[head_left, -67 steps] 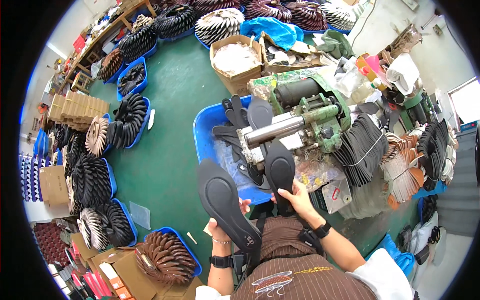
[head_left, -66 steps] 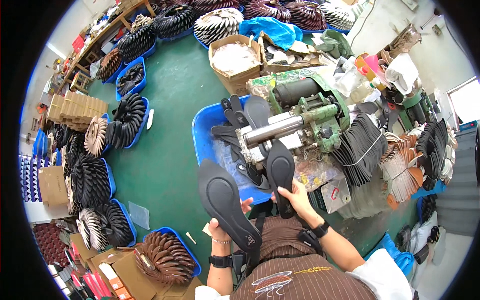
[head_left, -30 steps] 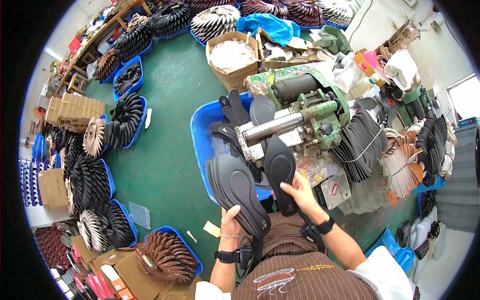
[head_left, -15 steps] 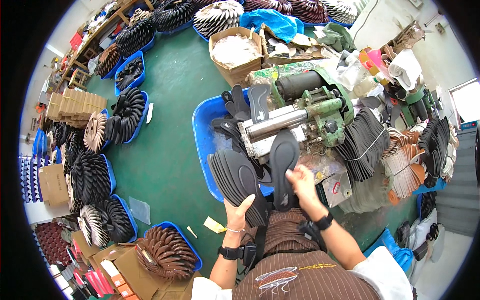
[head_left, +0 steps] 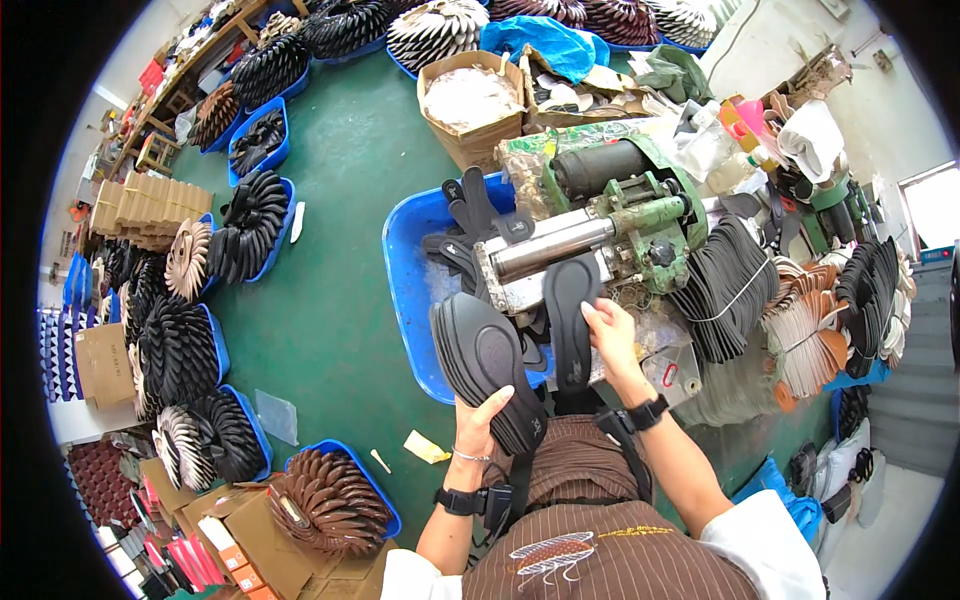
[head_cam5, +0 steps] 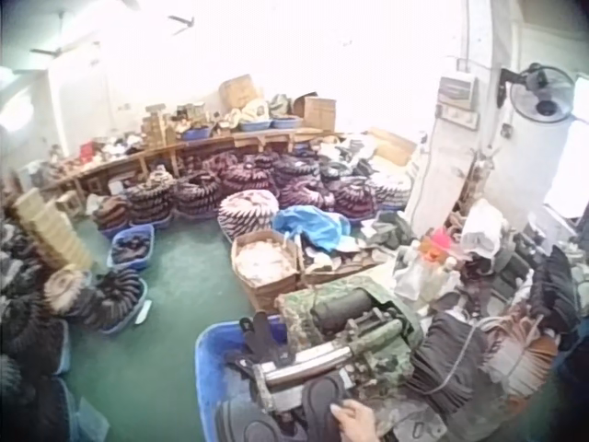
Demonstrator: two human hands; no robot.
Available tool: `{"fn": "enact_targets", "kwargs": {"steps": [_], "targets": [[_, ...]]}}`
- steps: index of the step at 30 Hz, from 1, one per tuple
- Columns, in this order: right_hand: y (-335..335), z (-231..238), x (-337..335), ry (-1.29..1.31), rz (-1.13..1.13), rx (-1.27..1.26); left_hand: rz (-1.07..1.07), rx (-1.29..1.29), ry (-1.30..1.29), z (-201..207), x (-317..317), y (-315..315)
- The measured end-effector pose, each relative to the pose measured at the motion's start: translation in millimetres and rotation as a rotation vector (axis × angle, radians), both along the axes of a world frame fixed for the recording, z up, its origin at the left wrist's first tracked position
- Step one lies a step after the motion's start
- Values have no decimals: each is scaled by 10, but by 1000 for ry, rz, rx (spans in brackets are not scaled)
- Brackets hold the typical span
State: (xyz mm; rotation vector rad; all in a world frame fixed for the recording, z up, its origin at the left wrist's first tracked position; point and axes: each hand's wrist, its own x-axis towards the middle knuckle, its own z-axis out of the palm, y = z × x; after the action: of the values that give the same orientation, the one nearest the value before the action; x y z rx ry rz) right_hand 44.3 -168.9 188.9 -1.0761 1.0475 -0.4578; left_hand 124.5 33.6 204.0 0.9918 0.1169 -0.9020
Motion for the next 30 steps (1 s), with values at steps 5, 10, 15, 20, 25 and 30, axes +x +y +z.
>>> {"fn": "enact_targets", "kwargs": {"steps": [5,10,15,20,25,30], "targets": [[770,161,-108,30,243,-34,-75,66,-137,67,-23,-71],[166,-179,-318,88,21,-87,-85,-100,-59,12,-50,-39],[404,23,25,-85,280,-40,-66,37,-33,-13,-112,-69],[431,61,-321,130,115,-6,-20,5,-112,35,-121,-101],[-37,-184,-6,13,57,-174,0,-147,174,23,-121,-141],[739,-37,-231,45,295,-103,10,48,-24,13,-115,-125]]}}
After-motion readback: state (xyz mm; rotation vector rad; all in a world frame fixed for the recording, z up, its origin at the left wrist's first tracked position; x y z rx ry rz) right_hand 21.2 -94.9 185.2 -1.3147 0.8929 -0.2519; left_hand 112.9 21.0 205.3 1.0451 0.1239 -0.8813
